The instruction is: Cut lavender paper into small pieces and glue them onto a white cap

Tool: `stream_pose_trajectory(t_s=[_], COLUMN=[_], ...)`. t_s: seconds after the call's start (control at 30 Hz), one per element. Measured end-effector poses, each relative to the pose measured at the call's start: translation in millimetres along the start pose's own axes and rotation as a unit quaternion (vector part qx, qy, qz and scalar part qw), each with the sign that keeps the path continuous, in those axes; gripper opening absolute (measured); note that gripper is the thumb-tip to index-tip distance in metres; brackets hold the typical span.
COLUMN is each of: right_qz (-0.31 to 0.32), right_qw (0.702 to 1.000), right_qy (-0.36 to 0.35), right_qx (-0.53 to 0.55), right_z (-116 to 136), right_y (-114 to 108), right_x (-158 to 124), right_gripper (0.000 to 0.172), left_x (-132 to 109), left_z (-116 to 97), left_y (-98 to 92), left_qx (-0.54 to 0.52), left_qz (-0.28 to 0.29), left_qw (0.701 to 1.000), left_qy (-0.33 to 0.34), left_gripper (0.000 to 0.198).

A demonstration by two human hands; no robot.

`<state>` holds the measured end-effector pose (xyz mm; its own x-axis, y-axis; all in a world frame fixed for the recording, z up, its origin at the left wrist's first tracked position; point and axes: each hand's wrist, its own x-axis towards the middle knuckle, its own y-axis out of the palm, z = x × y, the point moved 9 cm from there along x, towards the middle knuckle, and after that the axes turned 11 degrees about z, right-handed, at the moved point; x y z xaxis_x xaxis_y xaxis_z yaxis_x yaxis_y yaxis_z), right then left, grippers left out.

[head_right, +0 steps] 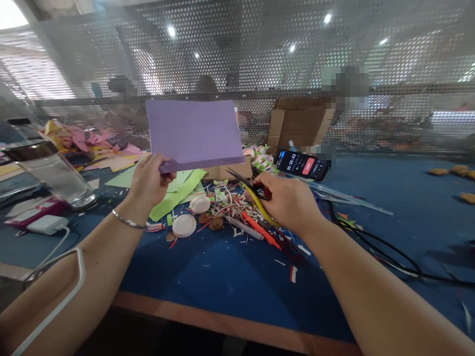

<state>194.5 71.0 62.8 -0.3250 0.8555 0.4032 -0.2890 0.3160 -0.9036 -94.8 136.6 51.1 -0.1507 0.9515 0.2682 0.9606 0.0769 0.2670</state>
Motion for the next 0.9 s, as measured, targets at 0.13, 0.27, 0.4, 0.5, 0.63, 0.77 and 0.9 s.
stream_pose_trajectory(t_s=[0.13, 0.27, 0.4, 0.5, 0.63, 0.77, 0.9], right_qz=[-0.025, -0.009, -0.058, -0.099, -0.110, -0.105, -0.092], right_qw=[0.994, 0.962, 0.902, 0.853, 0.818, 0.825, 0.838], right_qy=[0.025, 0.077, 0.111, 0.103, 0.085, 0.070, 0.066], right_qx=[0.103, 0.261, 0.413, 0.502, 0.558, 0.551, 0.534], right_z=[-5.9, -14.2, -26.9, -30.3, -23.7, -15.5, -7.5], right_y=[-7.9, -4.3, 1.8, 3.9, 2.0, -1.0, -0.5], right_x=[-1.1, -3.2, -5.7, -6.2, -5.7, -5.9, -6.6], right_gripper=[0.036, 0.032, 0.034, 0.036, 0.036, 0.037, 0.037], left_x=[-7.5, -19.1, -32.7, -42.7, -52.1, -57.0, -64.8], left_z=[15.6, 27.2, 32.6, 36.2, 43.6, 51.3, 55.4], left_y=[12.5, 35.2, 56.2, 70.5, 80.4, 81.6, 89.1], left_qx=[-0.045, -0.085, -0.096, -0.096, -0.085, -0.090, -0.107], left_qz=[0.026, 0.097, 0.176, 0.237, 0.273, 0.256, 0.261], left_qw=[0.996, 0.985, 0.969, 0.952, 0.937, 0.936, 0.933], left_qy=[-0.073, -0.118, -0.147, -0.169, -0.203, -0.224, -0.223], left_gripper=[0.007, 0.016, 0.023, 0.024, 0.018, 0.022, 0.029])
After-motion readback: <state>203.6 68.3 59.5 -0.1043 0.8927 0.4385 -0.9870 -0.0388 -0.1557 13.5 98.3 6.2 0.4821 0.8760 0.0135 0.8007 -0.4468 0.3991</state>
